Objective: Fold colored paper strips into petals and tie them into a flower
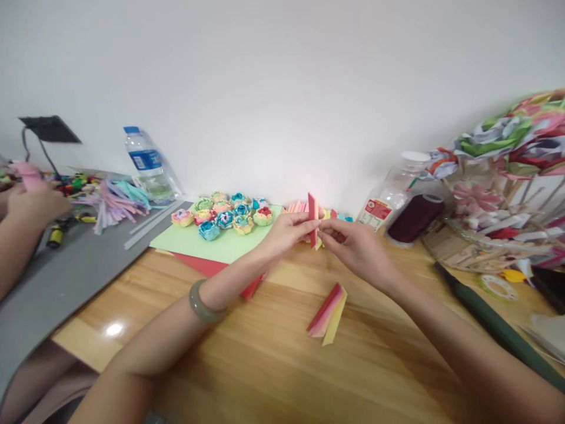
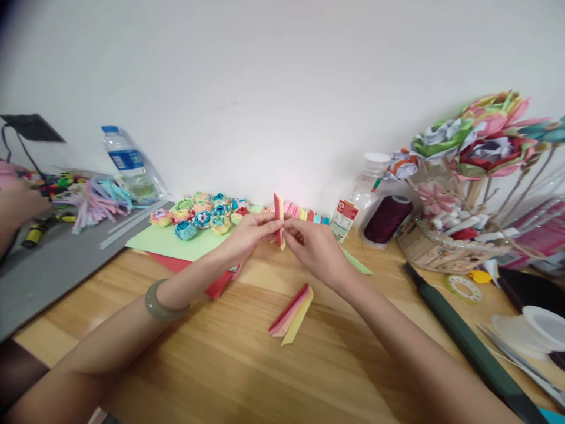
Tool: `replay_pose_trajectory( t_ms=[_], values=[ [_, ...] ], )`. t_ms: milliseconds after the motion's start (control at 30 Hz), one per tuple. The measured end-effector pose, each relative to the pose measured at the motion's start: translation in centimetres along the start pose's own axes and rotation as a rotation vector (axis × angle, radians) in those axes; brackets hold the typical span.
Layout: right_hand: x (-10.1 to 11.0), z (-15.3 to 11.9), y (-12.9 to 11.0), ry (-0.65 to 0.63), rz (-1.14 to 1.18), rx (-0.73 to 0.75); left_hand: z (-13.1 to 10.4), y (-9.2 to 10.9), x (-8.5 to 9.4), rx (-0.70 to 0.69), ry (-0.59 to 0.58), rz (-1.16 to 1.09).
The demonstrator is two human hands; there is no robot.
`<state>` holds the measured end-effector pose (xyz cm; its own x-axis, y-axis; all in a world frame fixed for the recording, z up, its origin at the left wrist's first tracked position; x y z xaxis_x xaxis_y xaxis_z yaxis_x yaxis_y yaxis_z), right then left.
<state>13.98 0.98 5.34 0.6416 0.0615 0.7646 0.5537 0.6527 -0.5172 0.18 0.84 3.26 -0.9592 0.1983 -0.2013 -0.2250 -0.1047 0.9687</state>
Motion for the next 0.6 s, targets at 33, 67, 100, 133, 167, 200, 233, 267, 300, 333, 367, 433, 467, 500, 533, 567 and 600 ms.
replay_pose_trajectory(
  t_ms=[33,67,100,133,167,200,233,267,300,333,367,433,467,500,533,567,600],
  values=[
    [0.1,-0.1,0.0,-0.018,-0.015,0.009,-0.1,0.0,-0.1,-0.002,-0.011,0.021],
    [0.2,-0.3,0.1,-0.037,-0.031,0.022,-0.1,0.1,-0.1,-0.006,-0.017,0.041],
    [0.3,-0.5,0.1,-0.062,-0.045,0.039,-0.2,0.1,-0.2,-0.008,-0.016,0.056],
    [0.5,-0.7,0.2,-0.087,-0.054,0.058,-0.3,0.2,-0.2,-0.008,-0.012,0.061],
    [0.6,-0.9,0.2,-0.100,-0.055,0.072,-0.3,0.2,-0.3,-0.003,-0.006,0.054],
    [0.8,-1.2,0.3,-0.098,-0.050,0.081,-0.4,0.3,-0.4,0.008,0.000,0.034],
    [1.1,-1.5,0.4,-0.070,-0.043,0.089,-0.5,0.3,-0.5,0.025,0.001,0.005],
    [1.4,-1.7,0.6,-0.014,-0.037,0.102,-0.7,0.3,-0.7,0.049,-0.005,-0.030],
    [1.7,-2.0,0.7,0.052,-0.041,0.121,-0.8,0.4,-0.8,0.075,-0.015,-0.067],
    [1.9,-2.2,0.8,0.112,-0.054,0.147,-1.0,0.4,-1.1,0.104,-0.029,-0.103],
    [2.2,-2.5,0.9,0.153,-0.076,0.181,-1.2,0.5,-1.3,0.136,-0.044,-0.135],
    [2.3,-2.9,0.9,0.150,-0.125,0.248,-1.7,0.6,-1.9,0.198,-0.080,-0.191],
    [2.3,-3.1,0.9,0.113,-0.145,0.269,-1.9,0.6,-2.3,0.220,-0.097,-0.217],
    [2.2,-3.3,0.9,0.071,-0.157,0.283,-2.2,0.6,-2.6,0.236,-0.116,-0.243],
    [2.1,-3.5,0.8,0.035,-0.157,0.292,-2.4,0.6,-3.0,0.246,-0.134,-0.266],
    [2.0,-3.7,0.8,0.004,-0.148,0.296,-2.6,0.6,-3.3,0.251,-0.149,-0.286],
    [1.9,-4.0,0.7,-0.017,-0.132,0.296,-2.8,0.6,-3.7,0.254,-0.164,-0.302]
  ],
)
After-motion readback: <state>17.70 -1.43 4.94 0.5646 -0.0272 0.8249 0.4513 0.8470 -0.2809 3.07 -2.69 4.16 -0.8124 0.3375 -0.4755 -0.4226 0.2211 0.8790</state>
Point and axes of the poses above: each hand's wrist, its own z-axis towards the middle knuckle, its own x-axis out of the back of the hand, y = z × x, the point moved 2 cm from there along z, towards the middle knuckle, and after that the axes turned 4 degrees about -x, right-handed, at the moved point
